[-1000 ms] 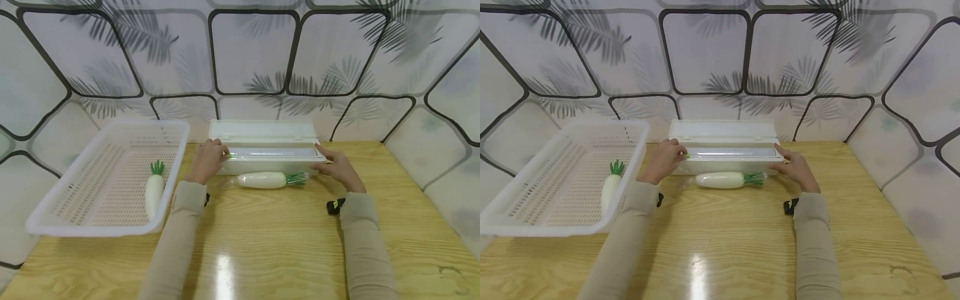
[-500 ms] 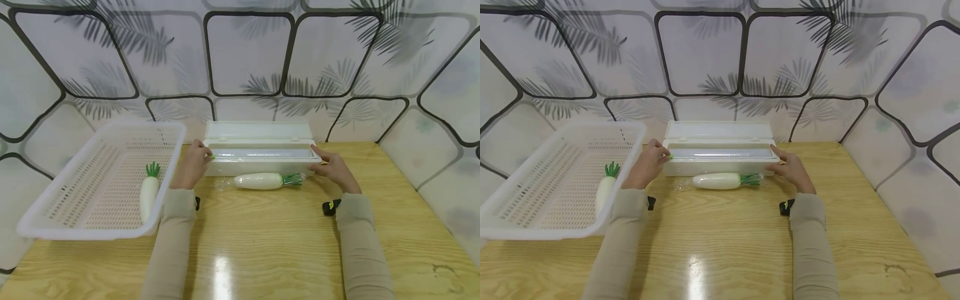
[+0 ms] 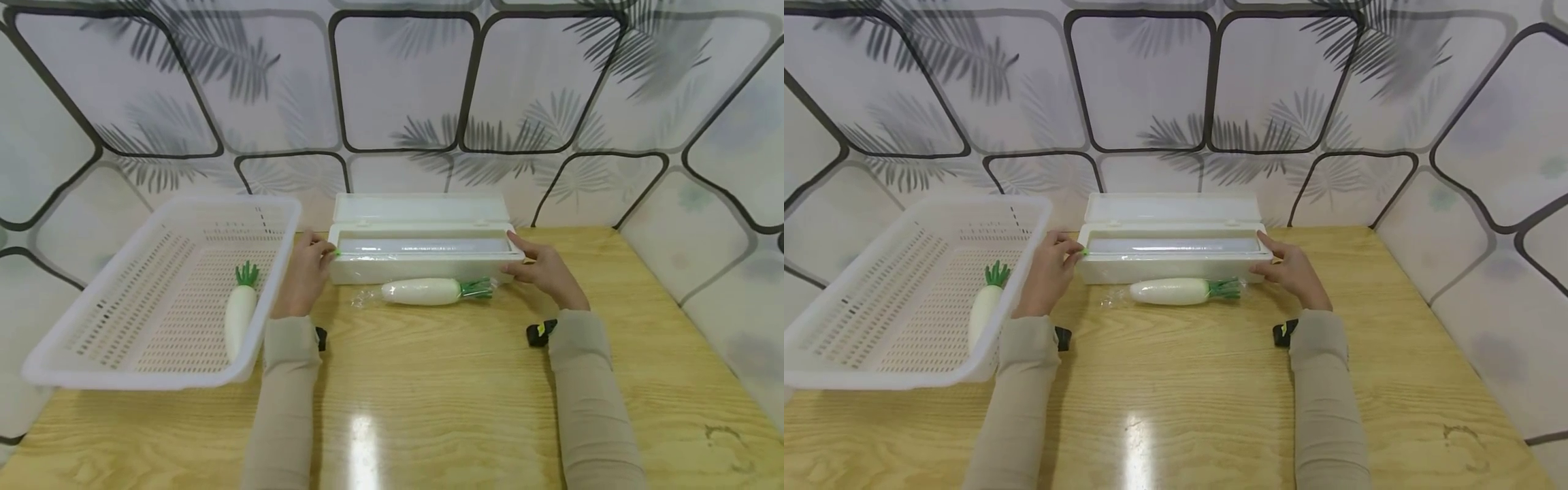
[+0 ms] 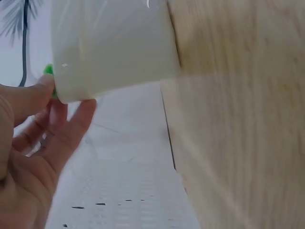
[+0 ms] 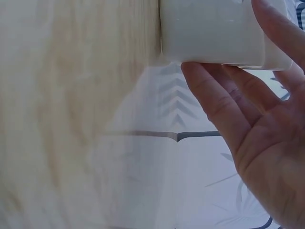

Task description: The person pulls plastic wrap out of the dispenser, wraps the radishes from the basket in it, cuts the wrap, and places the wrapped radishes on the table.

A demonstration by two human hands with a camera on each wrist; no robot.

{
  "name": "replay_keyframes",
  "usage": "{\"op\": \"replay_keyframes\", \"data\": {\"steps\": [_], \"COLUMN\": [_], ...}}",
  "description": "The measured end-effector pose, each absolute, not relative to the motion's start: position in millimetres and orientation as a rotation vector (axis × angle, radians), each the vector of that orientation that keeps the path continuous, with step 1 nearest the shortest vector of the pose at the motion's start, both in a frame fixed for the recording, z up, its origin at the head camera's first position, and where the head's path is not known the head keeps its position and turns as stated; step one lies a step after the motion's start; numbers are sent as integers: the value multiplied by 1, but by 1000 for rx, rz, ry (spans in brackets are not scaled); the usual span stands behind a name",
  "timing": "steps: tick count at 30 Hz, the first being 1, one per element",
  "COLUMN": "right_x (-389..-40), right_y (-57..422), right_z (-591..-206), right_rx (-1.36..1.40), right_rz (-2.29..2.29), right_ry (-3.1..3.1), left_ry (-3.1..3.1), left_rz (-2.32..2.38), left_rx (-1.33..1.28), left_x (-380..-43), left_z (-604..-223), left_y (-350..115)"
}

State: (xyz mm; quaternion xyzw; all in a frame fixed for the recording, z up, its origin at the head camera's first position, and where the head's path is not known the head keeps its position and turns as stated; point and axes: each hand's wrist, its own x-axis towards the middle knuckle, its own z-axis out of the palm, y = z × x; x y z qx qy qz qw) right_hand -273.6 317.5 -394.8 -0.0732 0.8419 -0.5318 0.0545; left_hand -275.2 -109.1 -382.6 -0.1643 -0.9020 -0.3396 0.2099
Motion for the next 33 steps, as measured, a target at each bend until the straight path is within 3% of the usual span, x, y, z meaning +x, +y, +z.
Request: {"op": "replay_keyframes", "data": {"steps": [9, 21, 27, 33], "right_x": [-273, -249, -235, -230], "right_y": [315, 306, 295, 282], "right_z": [-390, -374, -377, -390], "right_rx": [-330, -453, -935, -1473], "right_rz": [-1391, -1181, -1034, -678], "right_ry": [2679, 2973, 3349, 3351], "left_ry": [-2490, -2385, -2403, -2434], "left_rz": [-727, -473, -413, -389], "left_rx": [-463, -829, -884, -970], "left_x": [-259, -249, -246, -242], "left_z": [-385, -383, -388, -391], "left_y": [-94, -86, -88, -85]}}
